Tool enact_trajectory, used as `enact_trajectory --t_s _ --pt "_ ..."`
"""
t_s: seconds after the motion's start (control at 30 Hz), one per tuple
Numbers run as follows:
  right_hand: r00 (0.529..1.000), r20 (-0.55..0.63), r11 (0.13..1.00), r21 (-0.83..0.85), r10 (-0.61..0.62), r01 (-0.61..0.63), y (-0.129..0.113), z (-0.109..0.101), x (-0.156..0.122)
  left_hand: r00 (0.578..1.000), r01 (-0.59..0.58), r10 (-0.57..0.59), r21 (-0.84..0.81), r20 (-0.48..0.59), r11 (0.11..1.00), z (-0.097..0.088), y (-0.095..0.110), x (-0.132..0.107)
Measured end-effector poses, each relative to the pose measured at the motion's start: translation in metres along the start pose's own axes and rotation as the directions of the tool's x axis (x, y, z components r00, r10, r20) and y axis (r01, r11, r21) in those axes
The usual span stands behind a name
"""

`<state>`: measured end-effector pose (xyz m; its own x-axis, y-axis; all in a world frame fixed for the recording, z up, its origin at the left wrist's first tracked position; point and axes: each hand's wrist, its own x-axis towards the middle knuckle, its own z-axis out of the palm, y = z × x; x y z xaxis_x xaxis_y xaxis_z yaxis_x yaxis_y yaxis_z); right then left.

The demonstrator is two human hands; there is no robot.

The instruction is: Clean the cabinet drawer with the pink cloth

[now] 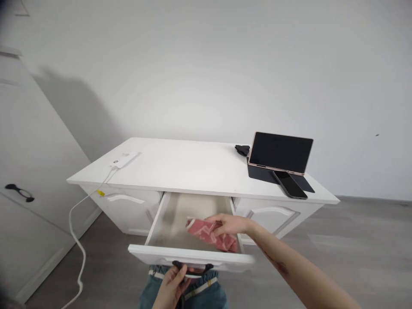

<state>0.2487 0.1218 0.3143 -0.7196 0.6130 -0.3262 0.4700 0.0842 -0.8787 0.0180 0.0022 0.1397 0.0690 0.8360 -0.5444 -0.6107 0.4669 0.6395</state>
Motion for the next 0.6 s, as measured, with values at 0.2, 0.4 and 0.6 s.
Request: enact_trajectory --t_s 0.2,0.4,0.6 --pt "0.663 -0.69 0.919 -0.394 -0.29 -0.007 0.0 0.05 -0.063 1.0 -0.006 0.007 -0.034 0.029 0.999 0.018 0.021 0.029" --pt "-0.006 -0.903 0.783 -0.369 -0.43 -0.501 0.098 0.118 -0.031 0.993 -0.019 0.039 -0.173 0.112 0.985 0.042 0.038 0.054" --pt "0.039 -0.937 0.833 -0.326 -0.346 -0.446 0.093 0.129 0.042 0.989 -0.087 0.112 -0.231 0.1 0.969 0.052 0.034 0.059"
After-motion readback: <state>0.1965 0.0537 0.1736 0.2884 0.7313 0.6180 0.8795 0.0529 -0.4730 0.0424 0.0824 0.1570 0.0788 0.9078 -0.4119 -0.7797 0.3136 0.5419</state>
